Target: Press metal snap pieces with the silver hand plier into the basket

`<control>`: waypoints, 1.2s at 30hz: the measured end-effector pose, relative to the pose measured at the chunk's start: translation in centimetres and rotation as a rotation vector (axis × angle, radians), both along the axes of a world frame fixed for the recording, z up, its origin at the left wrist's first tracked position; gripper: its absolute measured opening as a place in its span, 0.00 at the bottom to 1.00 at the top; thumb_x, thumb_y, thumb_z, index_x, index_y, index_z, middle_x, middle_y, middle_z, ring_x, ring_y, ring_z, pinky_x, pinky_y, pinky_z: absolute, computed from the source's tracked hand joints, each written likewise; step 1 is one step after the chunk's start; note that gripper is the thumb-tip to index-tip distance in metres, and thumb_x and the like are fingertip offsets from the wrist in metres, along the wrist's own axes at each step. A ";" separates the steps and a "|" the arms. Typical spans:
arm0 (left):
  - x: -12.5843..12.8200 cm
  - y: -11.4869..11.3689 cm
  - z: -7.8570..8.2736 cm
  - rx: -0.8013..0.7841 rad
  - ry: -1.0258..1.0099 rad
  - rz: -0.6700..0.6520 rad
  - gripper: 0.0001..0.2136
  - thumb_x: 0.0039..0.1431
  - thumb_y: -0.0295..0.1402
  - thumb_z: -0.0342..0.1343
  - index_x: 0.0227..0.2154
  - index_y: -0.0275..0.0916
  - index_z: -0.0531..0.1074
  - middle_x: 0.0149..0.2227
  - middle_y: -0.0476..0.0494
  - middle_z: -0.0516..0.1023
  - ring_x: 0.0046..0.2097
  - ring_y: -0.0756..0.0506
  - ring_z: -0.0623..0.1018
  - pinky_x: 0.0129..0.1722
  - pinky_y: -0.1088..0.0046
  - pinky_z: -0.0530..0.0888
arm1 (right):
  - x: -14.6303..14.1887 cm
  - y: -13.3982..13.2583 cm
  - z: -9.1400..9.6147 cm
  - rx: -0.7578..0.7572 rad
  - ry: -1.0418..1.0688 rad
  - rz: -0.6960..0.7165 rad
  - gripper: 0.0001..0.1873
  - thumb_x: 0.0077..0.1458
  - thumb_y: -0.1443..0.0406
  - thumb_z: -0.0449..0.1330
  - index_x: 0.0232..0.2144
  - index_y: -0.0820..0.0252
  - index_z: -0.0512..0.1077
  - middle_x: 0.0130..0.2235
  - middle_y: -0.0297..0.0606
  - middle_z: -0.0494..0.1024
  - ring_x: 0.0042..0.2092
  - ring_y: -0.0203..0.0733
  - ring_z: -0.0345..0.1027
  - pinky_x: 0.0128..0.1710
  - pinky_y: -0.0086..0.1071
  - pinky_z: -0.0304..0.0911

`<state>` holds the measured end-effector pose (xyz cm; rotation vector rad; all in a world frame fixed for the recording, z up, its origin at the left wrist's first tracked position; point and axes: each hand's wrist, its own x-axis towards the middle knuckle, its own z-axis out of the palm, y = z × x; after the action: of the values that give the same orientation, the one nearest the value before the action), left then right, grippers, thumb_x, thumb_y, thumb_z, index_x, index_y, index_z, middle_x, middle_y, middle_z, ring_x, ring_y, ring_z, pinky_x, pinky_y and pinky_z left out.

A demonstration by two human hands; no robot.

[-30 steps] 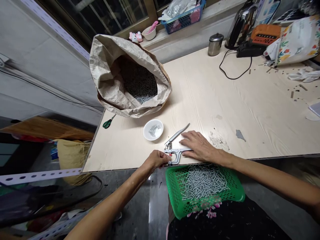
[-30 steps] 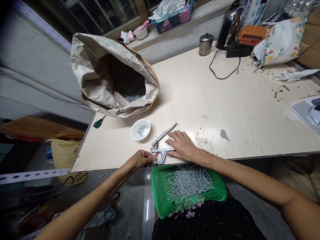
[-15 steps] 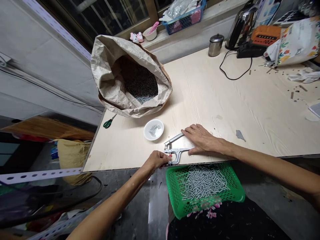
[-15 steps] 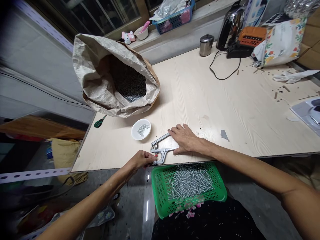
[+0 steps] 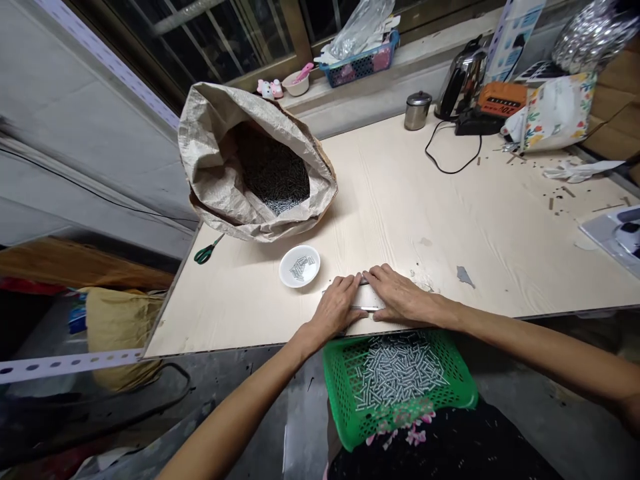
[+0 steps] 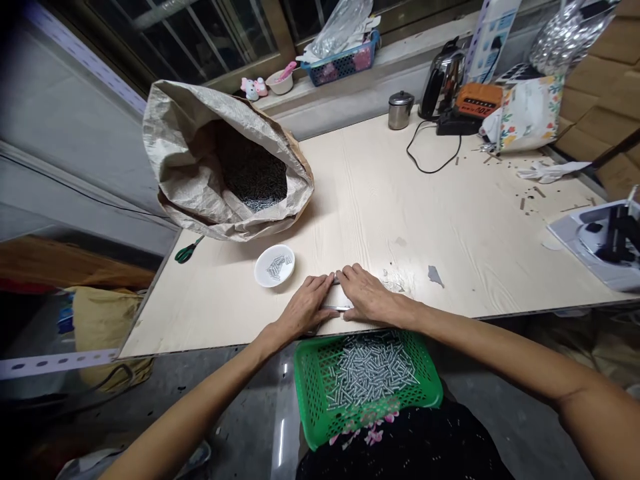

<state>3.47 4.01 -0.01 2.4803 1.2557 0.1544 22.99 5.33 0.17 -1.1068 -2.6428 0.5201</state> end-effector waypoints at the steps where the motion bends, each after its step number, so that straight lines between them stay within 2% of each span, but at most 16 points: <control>1: 0.0 0.4 0.0 -0.013 0.030 -0.020 0.29 0.56 0.41 0.58 0.57 0.37 0.58 0.52 0.35 0.69 0.50 0.38 0.68 0.50 0.57 0.68 | 0.4 0.0 0.2 -0.015 -0.007 0.001 0.29 0.43 0.61 0.70 0.46 0.62 0.66 0.43 0.45 0.69 0.44 0.49 0.60 0.42 0.39 0.61; 4: 0.1 0.7 0.0 -0.015 0.094 -0.030 0.24 0.57 0.40 0.57 0.53 0.36 0.63 0.46 0.37 0.71 0.46 0.39 0.68 0.46 0.59 0.68 | 1.1 0.0 0.2 -0.025 -0.021 0.006 0.23 0.46 0.63 0.68 0.45 0.62 0.67 0.43 0.44 0.70 0.43 0.47 0.61 0.42 0.38 0.62; 8: 0.8 0.0 -0.2 0.008 0.089 0.052 0.11 0.63 0.37 0.49 0.41 0.37 0.70 0.37 0.41 0.72 0.42 0.41 0.69 0.41 0.63 0.68 | 0.4 0.3 -1.2 0.023 -0.036 0.016 0.02 0.57 0.68 0.59 0.35 0.60 0.70 0.37 0.40 0.71 0.40 0.43 0.63 0.41 0.37 0.61; 10: 1.2 -0.2 -0.4 0.027 0.117 0.088 0.11 0.64 0.36 0.47 0.37 0.37 0.71 0.35 0.41 0.73 0.41 0.42 0.69 0.40 0.64 0.68 | -0.2 0.4 -1.8 0.025 -0.051 0.013 0.05 0.59 0.69 0.56 0.30 0.60 0.70 0.34 0.39 0.72 0.38 0.43 0.63 0.39 0.36 0.60; 12: 1.3 -0.4 -0.6 0.040 0.138 0.109 0.10 0.64 0.36 0.47 0.37 0.37 0.71 0.35 0.41 0.73 0.41 0.41 0.70 0.41 0.63 0.70 | -0.3 0.6 -2.1 0.022 -0.055 0.012 0.05 0.59 0.68 0.56 0.30 0.60 0.70 0.34 0.40 0.72 0.38 0.43 0.63 0.39 0.36 0.61; 14: 1.2 -0.9 -0.9 0.078 0.107 0.146 0.11 0.63 0.36 0.49 0.42 0.36 0.71 0.40 0.38 0.75 0.44 0.40 0.71 0.43 0.60 0.71 | 0.1 0.7 -2.1 0.041 -0.030 0.004 0.05 0.58 0.66 0.57 0.37 0.61 0.71 0.39 0.42 0.73 0.42 0.45 0.63 0.42 0.39 0.61; 17: 1.1 -2.6 -1.5 0.191 -0.007 0.181 0.14 0.62 0.34 0.51 0.50 0.38 0.67 0.55 0.34 0.68 0.57 0.37 0.66 0.52 0.52 0.69 | 1.2 1.0 -2.2 0.074 0.044 0.032 0.26 0.56 0.57 0.60 0.54 0.60 0.63 0.54 0.48 0.67 0.53 0.51 0.58 0.48 0.44 0.60; 19: 1.2 -4.0 -2.1 0.250 -0.067 0.160 0.14 0.63 0.31 0.49 0.51 0.40 0.66 0.61 0.34 0.61 0.62 0.36 0.60 0.55 0.50 0.67 | 1.6 1.4 -2.5 0.082 0.057 0.048 0.29 0.58 0.55 0.57 0.58 0.60 0.59 0.57 0.49 0.64 0.56 0.52 0.56 0.49 0.44 0.60; 21: 1.6 -5.3 -2.8 0.270 -0.108 0.144 0.13 0.64 0.29 0.47 0.49 0.41 0.68 0.61 0.36 0.61 0.63 0.37 0.59 0.55 0.52 0.69 | 1.3 2.2 -3.0 0.101 0.024 0.009 0.18 0.61 0.61 0.53 0.52 0.60 0.65 0.52 0.47 0.69 0.51 0.49 0.60 0.45 0.41 0.60; 23: 2.2 -6.0 -3.4 0.271 -0.153 0.155 0.11 0.64 0.28 0.46 0.46 0.40 0.69 0.58 0.36 0.66 0.61 0.39 0.63 0.54 0.54 0.71 | 0.5 3.3 -3.4 0.142 -0.012 -0.043 0.11 0.62 0.66 0.50 0.43 0.59 0.71 0.43 0.44 0.74 0.44 0.47 0.63 0.41 0.39 0.59; 26: 2.8 -6.5 -3.7 0.272 -0.219 0.170 0.11 0.64 0.28 0.45 0.45 0.39 0.70 0.51 0.37 0.72 0.55 0.41 0.69 0.50 0.58 0.74 | -0.8 4.9 -3.5 0.181 -0.022 -0.082 0.11 0.63 0.68 0.50 0.33 0.59 0.73 0.36 0.41 0.74 0.40 0.45 0.62 0.39 0.37 0.57; 29: 2.5 -6.8 -3.1 0.307 -0.246 0.194 0.11 0.64 0.28 0.47 0.45 0.39 0.71 0.50 0.37 0.71 0.52 0.43 0.71 0.49 0.62 0.74 | -1.1 5.1 -2.8 0.178 -0.017 -0.137 0.10 0.62 0.67 0.51 0.32 0.60 0.72 0.36 0.41 0.73 0.39 0.45 0.62 0.37 0.36 0.56; 31: 1.6 -7.1 -2.1 0.349 -0.218 0.314 0.10 0.64 0.30 0.48 0.44 0.38 0.72 0.48 0.37 0.71 0.50 0.43 0.72 0.47 0.64 0.74 | -0.8 4.0 -2.2 0.181 0.010 -0.156 0.09 0.62 0.66 0.52 0.35 0.61 0.72 0.39 0.43 0.72 0.40 0.45 0.62 0.37 0.35 0.55; 33: 0.2 -7.2 -0.9 0.349 -0.104 0.523 0.10 0.63 0.34 0.50 0.39 0.37 0.74 0.42 0.37 0.73 0.45 0.42 0.72 0.44 0.64 0.73 | -0.3 2.1 -1.7 0.137 0.053 -0.084 0.08 0.62 0.64 0.54 0.38 0.61 0.71 0.40 0.43 0.71 0.41 0.44 0.62 0.38 0.35 0.56; 34: -0.6 -7.1 -0.3 0.312 -0.021 0.629 0.10 0.62 0.36 0.51 0.35 0.36 0.74 0.38 0.38 0.73 0.43 0.42 0.72 0.41 0.64 0.73 | -0.1 1.1 -1.5 0.090 0.066 -0.019 0.08 0.61 0.63 0.55 0.38 0.61 0.70 0.40 0.42 0.71 0.40 0.44 0.63 0.38 0.35 0.56; 36: -2.0 -6.4 0.9 0.137 0.141 0.760 0.13 0.58 0.41 0.54 0.27 0.37 0.73 0.33 0.40 0.74 0.41 0.40 0.72 0.37 0.66 0.70 | 0.0 -0.7 -1.6 0.006 0.069 0.092 0.09 0.59 0.61 0.57 0.39 0.59 0.70 0.39 0.40 0.71 0.40 0.43 0.64 0.38 0.35 0.55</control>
<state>1.49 -2.44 0.85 2.0081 2.2568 0.2601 22.95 4.66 -1.41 -0.9519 -2.6429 0.5571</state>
